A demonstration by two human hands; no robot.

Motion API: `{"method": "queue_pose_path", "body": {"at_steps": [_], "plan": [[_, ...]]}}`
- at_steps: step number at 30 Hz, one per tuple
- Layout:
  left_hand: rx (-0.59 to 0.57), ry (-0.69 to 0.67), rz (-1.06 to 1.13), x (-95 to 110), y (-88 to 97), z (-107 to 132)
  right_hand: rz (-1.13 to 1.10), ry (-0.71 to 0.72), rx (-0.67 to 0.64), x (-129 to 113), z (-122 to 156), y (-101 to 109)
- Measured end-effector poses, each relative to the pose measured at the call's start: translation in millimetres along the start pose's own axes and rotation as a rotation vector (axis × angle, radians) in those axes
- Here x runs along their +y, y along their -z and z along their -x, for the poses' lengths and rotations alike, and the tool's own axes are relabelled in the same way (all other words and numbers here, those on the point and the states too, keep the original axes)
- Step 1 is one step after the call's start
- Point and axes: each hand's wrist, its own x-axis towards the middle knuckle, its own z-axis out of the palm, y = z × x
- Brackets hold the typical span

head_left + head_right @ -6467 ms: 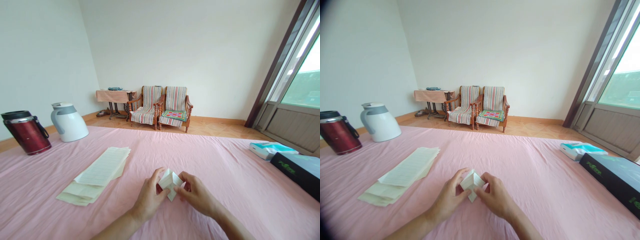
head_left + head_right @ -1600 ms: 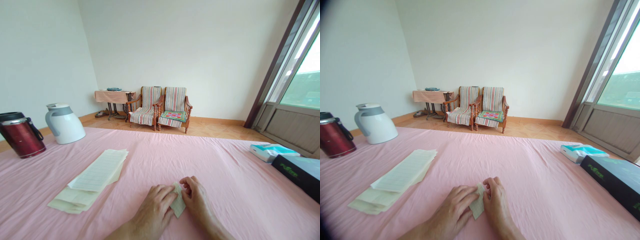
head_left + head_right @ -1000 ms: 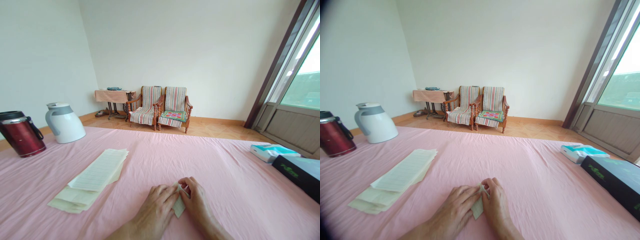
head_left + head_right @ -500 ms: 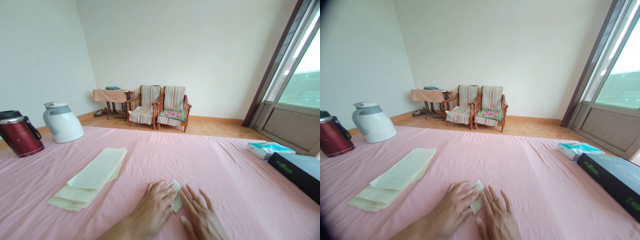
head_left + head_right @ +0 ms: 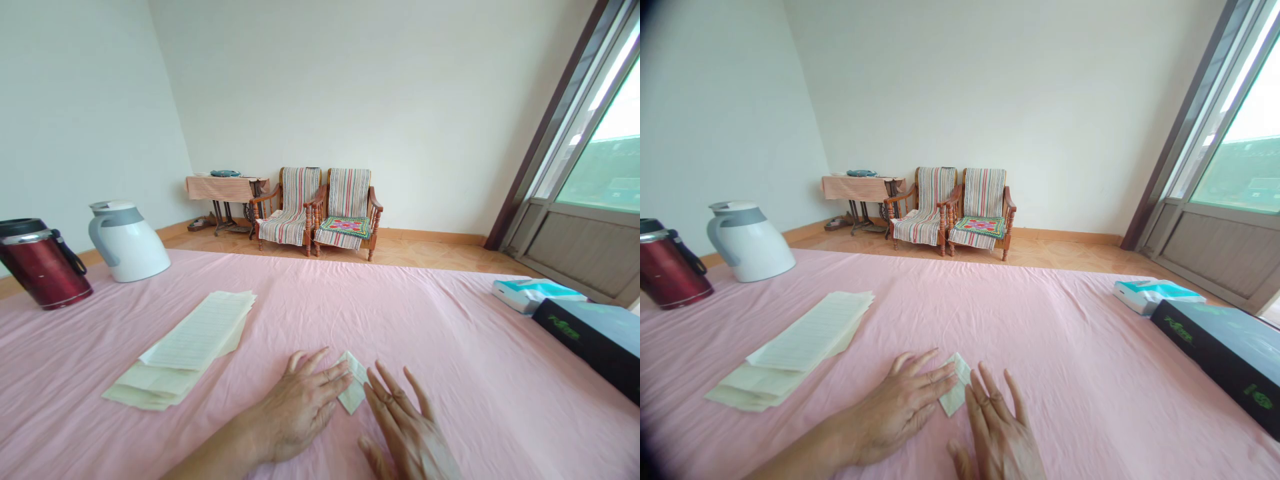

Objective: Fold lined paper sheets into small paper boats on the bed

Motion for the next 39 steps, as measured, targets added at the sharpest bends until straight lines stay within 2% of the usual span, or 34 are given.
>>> {"method": "queue_pose_path", "body": {"at_steps": [5,8,10,14,16,18,20,21,24,27,33,39], "plan": [[0.062,-0.041,-0.044,0,-2.7,0,-0.114,0.115,-0.059,-1,-7,4],[0.079,-0.039,-0.054,-1,-2.7,0,-0.186,0.135,-0.103,-3,-5,-5],[0.082,-0.040,-0.051,0,-2.4,1,-0.252,0.094,-0.049,-8,2,-17],[0.079,-0.035,-0.046,1,-1.8,1,-0.303,-0.022,0.139,-22,18,-47],[0.075,-0.030,-0.053,3,-1.8,2,-0.316,-0.004,0.144,-29,24,-57],[0.080,-0.035,-0.065,4,-2.1,2,-0.357,-0.037,0.209,-32,26,-58],[0.081,-0.050,-0.083,4,-2.4,2,-0.425,-0.070,0.241,-31,22,-48],[0.080,-0.059,-0.094,5,-2.5,2,-0.465,-0.073,0.218,-28,18,-40],[0.081,-0.092,-0.121,5,-3.0,2,-0.462,-0.044,-0.054,-16,5,-11],[0.118,-0.122,-0.135,4,-4.0,1,-0.279,-0.122,-0.072,-7,-3,3],[0.124,-0.142,-0.152,1,-8.1,1,-0.200,-0.055,-0.200,-9,2,-16],[0.127,-0.049,-0.119,-1,-14.0,5,-0.076,-0.143,-0.150,-14,11,-23]]}}
